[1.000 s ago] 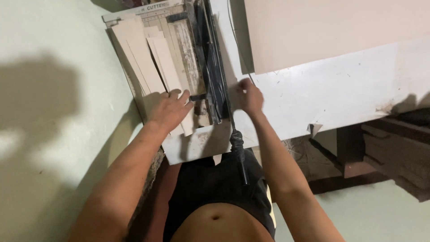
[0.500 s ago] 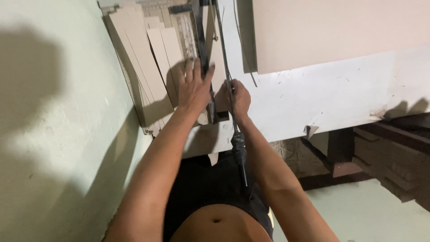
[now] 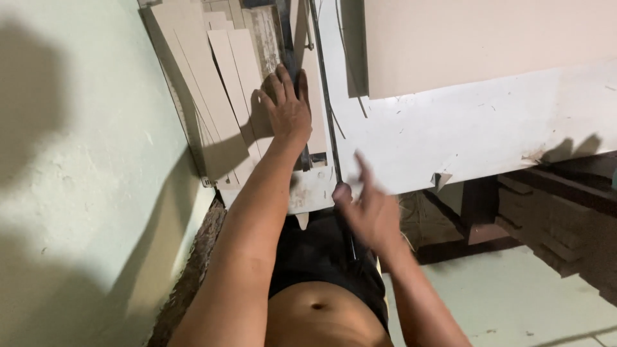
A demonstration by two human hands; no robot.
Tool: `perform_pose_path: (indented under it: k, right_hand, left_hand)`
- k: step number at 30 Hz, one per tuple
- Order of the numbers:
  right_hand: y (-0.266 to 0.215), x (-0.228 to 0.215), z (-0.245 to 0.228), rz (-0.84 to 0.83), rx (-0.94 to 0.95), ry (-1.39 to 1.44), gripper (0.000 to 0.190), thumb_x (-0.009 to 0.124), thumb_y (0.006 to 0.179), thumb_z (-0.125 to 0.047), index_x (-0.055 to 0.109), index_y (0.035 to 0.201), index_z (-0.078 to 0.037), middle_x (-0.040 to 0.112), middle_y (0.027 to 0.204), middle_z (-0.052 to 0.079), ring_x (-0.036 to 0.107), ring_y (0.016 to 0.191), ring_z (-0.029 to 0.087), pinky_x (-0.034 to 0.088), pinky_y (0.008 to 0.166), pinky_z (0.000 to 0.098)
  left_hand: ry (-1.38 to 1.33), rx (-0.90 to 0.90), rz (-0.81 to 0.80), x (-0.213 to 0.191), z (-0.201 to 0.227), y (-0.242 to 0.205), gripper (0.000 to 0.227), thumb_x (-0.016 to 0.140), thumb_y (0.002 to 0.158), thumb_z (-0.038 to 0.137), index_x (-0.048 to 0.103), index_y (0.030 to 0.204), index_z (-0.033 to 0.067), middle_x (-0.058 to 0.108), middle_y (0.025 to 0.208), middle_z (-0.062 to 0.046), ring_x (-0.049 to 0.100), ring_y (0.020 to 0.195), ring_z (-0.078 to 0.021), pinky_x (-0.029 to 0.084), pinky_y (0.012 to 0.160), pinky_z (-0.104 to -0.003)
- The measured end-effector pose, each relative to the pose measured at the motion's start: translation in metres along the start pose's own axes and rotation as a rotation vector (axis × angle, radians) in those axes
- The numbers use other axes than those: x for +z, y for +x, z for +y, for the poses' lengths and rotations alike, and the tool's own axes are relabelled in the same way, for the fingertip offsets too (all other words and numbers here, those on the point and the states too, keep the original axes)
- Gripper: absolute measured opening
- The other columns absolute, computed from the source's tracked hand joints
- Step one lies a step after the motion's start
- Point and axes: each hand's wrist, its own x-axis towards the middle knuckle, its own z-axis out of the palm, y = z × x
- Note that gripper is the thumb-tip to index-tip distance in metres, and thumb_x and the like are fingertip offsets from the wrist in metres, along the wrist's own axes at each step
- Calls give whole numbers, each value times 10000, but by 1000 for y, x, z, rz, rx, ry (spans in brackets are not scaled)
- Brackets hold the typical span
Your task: The person operates a manual paper cutter to slice a large sheet of paper into smaller pieces. They repeatedly align the paper against the guide, pull down the lever to cut, and then remove the cut sections.
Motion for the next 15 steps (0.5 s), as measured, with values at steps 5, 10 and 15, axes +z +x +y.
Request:
perform_pose_path:
  k: [5,10,15]
  right_hand:
    - [-8,87,46,-122,72,-260,565,494,1027,-302,274,1484,-53,662,579,93,618,405,313,506,338,428]
    - [23,151,138,-170,134,-263,735,565,945,-335,206,1561,-154,750,949,242,718,860,512,553,757,600]
    - [-22,47,43,-182,129,-67,773,629,924,-419,216,1544,-213,747,907,276,729,893,518,566,798,595]
  left_hand:
    - [41,24,64,20,-2,18,1183,803,782,66,-4,1641,161,-83,1637,-281,24,1524,-479,130,1179,-704]
    - [-21,53,64,25,-1,-3,1150,830,785,179,59,1637,132,7,1640,-308,81,1515,-489,131,1159,-720]
    - [-199,64,125,13,-5,-4,1173,855,750,9,92,1633,128,-54,1637,-334,10,1538,-504,-4,1182,-742]
